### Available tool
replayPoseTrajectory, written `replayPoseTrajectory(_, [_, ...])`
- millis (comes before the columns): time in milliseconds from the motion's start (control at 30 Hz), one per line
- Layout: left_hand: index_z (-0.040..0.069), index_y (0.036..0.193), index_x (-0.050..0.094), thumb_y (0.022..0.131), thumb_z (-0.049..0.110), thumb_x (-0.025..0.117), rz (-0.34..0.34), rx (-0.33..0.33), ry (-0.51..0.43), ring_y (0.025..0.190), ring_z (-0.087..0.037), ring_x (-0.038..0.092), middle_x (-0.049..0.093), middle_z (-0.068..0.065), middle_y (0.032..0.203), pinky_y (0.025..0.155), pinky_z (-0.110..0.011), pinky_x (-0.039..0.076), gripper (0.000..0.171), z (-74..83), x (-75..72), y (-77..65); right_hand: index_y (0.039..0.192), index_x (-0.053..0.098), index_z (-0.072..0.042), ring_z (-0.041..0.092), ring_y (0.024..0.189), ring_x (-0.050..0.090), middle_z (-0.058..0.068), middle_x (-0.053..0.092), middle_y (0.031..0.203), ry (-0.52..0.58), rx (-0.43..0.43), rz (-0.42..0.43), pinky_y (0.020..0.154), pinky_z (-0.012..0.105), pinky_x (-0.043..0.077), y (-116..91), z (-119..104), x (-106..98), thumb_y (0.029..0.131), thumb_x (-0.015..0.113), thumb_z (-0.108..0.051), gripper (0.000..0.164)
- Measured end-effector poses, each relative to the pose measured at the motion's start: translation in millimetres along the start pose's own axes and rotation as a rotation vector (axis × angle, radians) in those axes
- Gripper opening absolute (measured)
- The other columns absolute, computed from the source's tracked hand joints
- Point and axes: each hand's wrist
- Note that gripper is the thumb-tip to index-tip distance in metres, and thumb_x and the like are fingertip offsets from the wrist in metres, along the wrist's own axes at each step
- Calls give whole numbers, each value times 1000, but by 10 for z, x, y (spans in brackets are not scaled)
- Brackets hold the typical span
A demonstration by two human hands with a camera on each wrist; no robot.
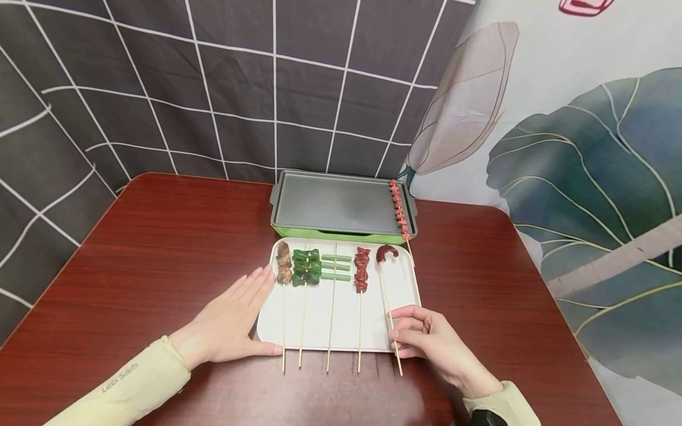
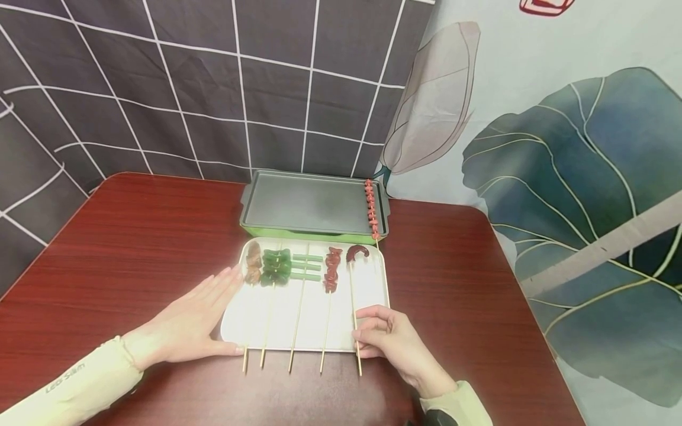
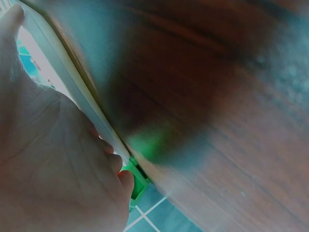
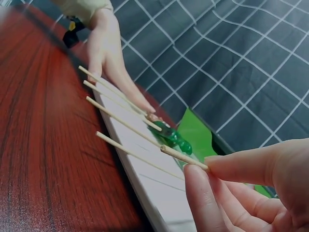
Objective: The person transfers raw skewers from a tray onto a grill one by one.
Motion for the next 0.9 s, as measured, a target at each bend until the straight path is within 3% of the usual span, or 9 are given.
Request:
replayPoseTrajectory(433, [-10,155,27,83,86,48,-4,-4,2,151,-37,21,25,-24,162,122,-49,20,122,0,3,4,127,50,21,17,76,71,11,67,87,-148,-115,-11,67,37,63,-38,-96,68,90,64,8,41])
replayPoseTrajectory(667, [-11,155,28,83,84,52,5,-1,0,150,-38,22,26,-25,162,122,-49,20,122,7,-4,4,127,53,18,14,73,70,12,67,85,-206,-117,50,67,37,63,-10,-222,59,90,64,9,40])
replayPoseTrajectory(900, [-11,155,27,83,85,52,0,-8,-2,150,-38,21,25,-25,162,122,-49,20,122,9,-5,-3,126,58,15,18,73,70,16,67,86,-297,-194,106,66,37,63,82,-415,-29,90,65,10,37])
Point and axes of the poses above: each hand's wrist, its own y-axis towards the middle knuckle, its own x-axis out of the palm, z = x × y
